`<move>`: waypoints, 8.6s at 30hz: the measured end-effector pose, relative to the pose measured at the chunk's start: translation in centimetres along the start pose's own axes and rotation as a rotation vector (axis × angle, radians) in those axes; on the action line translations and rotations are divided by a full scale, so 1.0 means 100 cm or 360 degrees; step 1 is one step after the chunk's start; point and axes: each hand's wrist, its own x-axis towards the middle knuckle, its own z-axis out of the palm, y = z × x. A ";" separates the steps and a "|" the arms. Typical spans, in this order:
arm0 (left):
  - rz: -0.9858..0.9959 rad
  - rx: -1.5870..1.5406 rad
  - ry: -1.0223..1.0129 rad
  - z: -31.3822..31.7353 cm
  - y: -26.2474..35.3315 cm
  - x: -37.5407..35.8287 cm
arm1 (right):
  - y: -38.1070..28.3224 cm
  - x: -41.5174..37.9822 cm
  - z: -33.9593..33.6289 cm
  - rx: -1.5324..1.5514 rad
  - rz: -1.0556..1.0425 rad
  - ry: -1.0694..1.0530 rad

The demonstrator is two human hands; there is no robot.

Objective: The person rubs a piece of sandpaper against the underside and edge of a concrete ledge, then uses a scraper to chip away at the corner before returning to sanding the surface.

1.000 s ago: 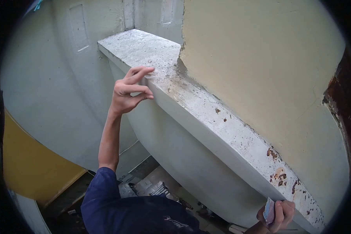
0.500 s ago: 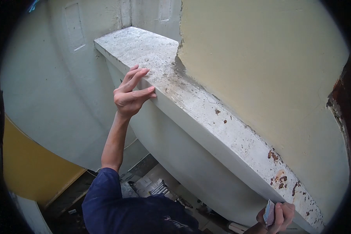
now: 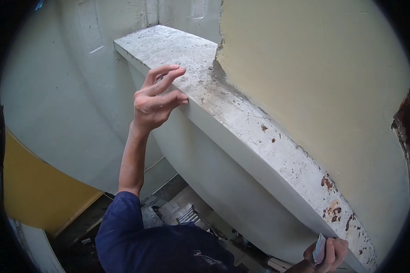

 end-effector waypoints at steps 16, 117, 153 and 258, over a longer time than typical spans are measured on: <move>-0.0242 -0.0354 0.0197 -0.010 0.030 -0.059 | -0.003 0.007 0.002 0.0070 0.0014 0.0055; -0.0206 -0.1275 0.0615 0.144 0.260 -0.036 | -0.036 -0.088 0.000 -0.0747 0.1224 0.0362; -0.1482 -0.2039 -0.0350 0.190 0.290 -0.064 | -0.009 -0.111 -0.056 -0.0733 0.1005 0.0048; -0.1226 -0.2019 -0.0535 0.225 0.335 -0.067 | 0.035 -0.134 -0.135 -0.0958 0.1661 0.0296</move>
